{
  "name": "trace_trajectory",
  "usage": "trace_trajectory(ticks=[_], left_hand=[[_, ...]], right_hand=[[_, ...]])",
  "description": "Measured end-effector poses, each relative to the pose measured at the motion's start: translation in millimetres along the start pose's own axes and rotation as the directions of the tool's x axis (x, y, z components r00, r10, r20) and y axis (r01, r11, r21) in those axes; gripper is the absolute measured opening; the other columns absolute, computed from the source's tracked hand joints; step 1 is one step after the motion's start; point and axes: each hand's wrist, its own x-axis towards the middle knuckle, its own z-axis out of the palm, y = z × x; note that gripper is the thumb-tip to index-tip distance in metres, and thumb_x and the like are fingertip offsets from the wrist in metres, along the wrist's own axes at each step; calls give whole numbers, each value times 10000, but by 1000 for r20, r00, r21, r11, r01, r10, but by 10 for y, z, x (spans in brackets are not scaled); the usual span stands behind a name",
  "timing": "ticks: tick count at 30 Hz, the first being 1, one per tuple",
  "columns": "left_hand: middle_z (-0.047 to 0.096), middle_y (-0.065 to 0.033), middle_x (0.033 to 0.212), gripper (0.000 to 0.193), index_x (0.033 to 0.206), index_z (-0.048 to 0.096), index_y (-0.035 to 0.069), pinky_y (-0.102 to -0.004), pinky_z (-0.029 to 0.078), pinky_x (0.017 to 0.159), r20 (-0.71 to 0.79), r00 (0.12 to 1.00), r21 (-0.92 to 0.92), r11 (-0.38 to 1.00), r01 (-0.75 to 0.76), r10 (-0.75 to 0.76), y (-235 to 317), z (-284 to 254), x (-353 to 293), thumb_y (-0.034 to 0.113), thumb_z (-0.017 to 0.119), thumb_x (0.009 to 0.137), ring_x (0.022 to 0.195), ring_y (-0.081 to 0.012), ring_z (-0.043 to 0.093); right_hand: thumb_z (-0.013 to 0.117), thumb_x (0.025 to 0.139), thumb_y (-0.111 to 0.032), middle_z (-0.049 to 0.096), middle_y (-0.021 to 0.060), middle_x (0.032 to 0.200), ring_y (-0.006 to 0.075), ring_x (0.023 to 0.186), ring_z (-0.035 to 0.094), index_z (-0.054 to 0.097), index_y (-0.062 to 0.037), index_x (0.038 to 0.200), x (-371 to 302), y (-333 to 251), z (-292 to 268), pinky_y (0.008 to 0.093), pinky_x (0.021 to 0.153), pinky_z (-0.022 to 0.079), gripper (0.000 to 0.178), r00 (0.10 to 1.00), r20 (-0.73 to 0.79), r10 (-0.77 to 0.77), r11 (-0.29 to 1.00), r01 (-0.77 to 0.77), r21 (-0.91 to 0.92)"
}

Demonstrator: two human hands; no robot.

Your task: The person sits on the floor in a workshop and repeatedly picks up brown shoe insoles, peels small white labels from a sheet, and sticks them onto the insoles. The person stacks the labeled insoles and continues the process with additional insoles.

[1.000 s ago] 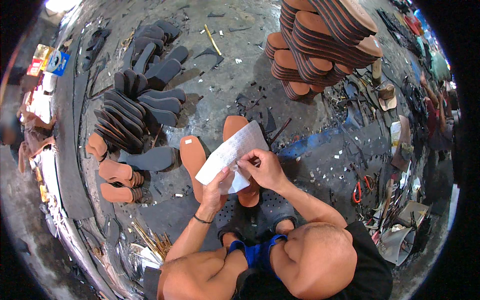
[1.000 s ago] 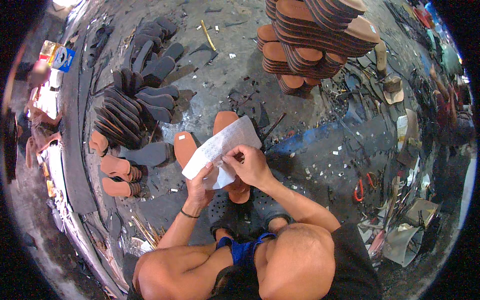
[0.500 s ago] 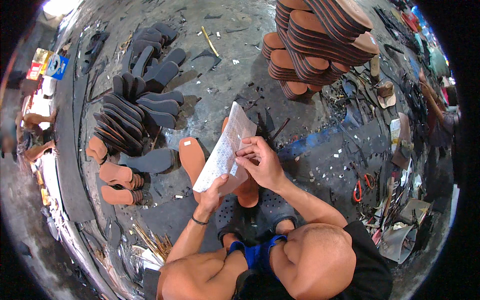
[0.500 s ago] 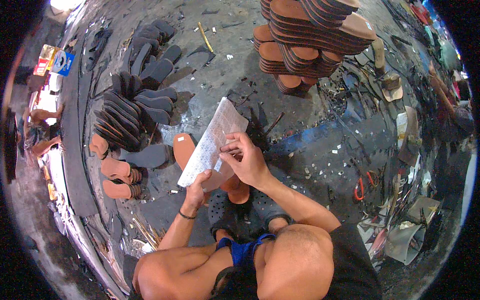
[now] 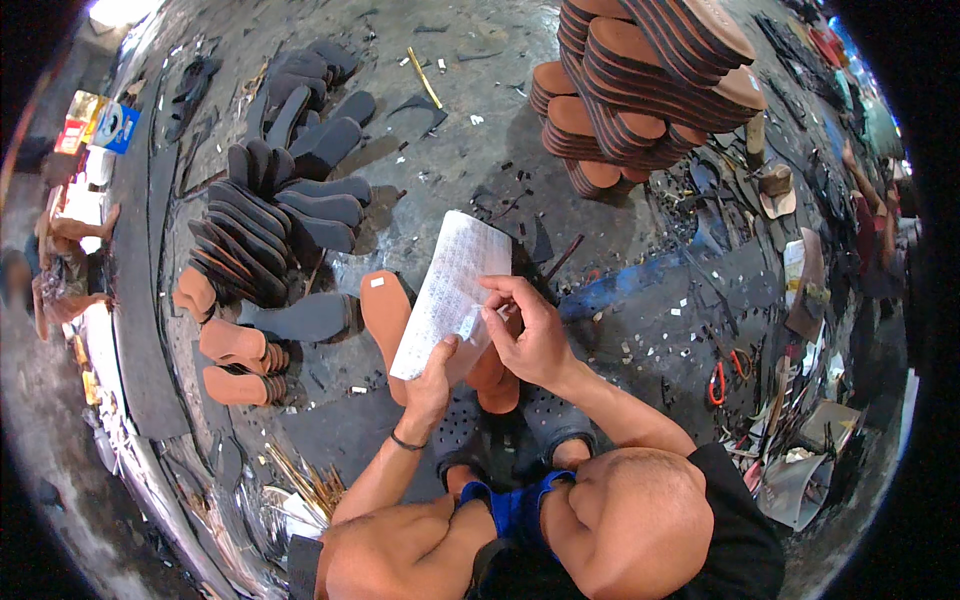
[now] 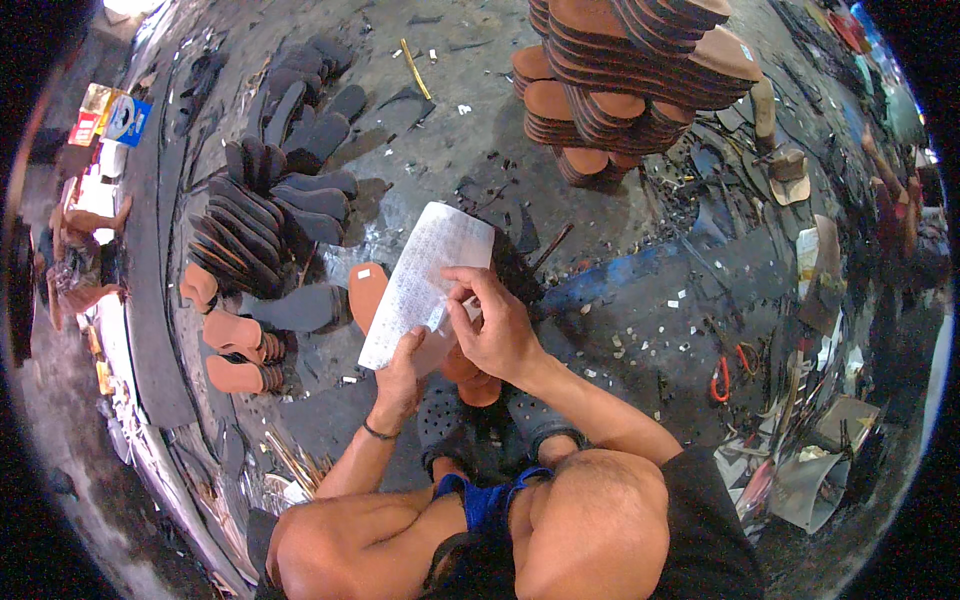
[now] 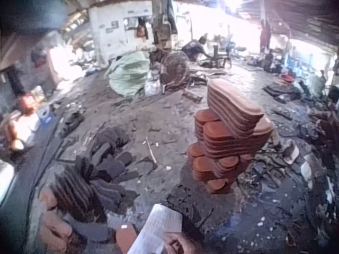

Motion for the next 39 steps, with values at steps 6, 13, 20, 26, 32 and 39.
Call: trace_trajectory(ticks=[6,13,20,26,32,39], left_hand=[[642,-98,1120,370,1225,572,-31,-343,515,879,-49,995,128,988,-81,88,131,96,-64,90,649,884,1015,-202,624],[659,-68,1095,321,1200,610,-38,-289,492,855,-77,989,48,991,-122,125,213,207,-102,111,649,918,983,-149,611],[636,-93,1161,369,1232,570,-43,-318,511,889,-97,994,13,999,-46,47,222,211,-92,43,659,884,1037,-187,621],[651,-87,1131,366,1213,583,-41,-311,512,879,-128,990,-56,996,-68,60,285,262,-99,115,694,902,1020,-184,625],[657,-80,1071,305,1167,598,-30,-302,519,820,-148,989,-116,993,-13,-4,263,305,-75,135,677,923,956,-169,627],[662,-59,1055,306,1168,612,-25,-289,513,809,-133,990,-71,996,-59,49,211,226,-31,148,682,926,931,-146,622]], right_hand=[[694,812,46,587,138,1134,210,879,668,457,2,1310,26,59,124,324,815,529,553,989,0,-150,988,150,-27],[681,814,52,542,151,1181,193,866,668,442,-15,1326,46,8,102,320,772,528,569,993,41,-114,992,116,-56],[665,824,53,516,152,1246,221,932,654,445,-23,1328,19,6,53,342,825,529,554,991,99,-95,994,100,-46],[661,825,51,542,167,1229,299,1039,615,470,-9,1307,72,-18,75,371,895,519,521,937,91,-337,895,349,-276],[668,815,51,552,162,1161,262,934,629,477,-12,1295,10,49,109,356,858,522,520,938,79,-337,906,346,-243],[656,791,85,424,150,1275,254,1041,597,479,-43,1294,-30,0,38,348,840,555,549,973,-69,-218,976,215,-44]])
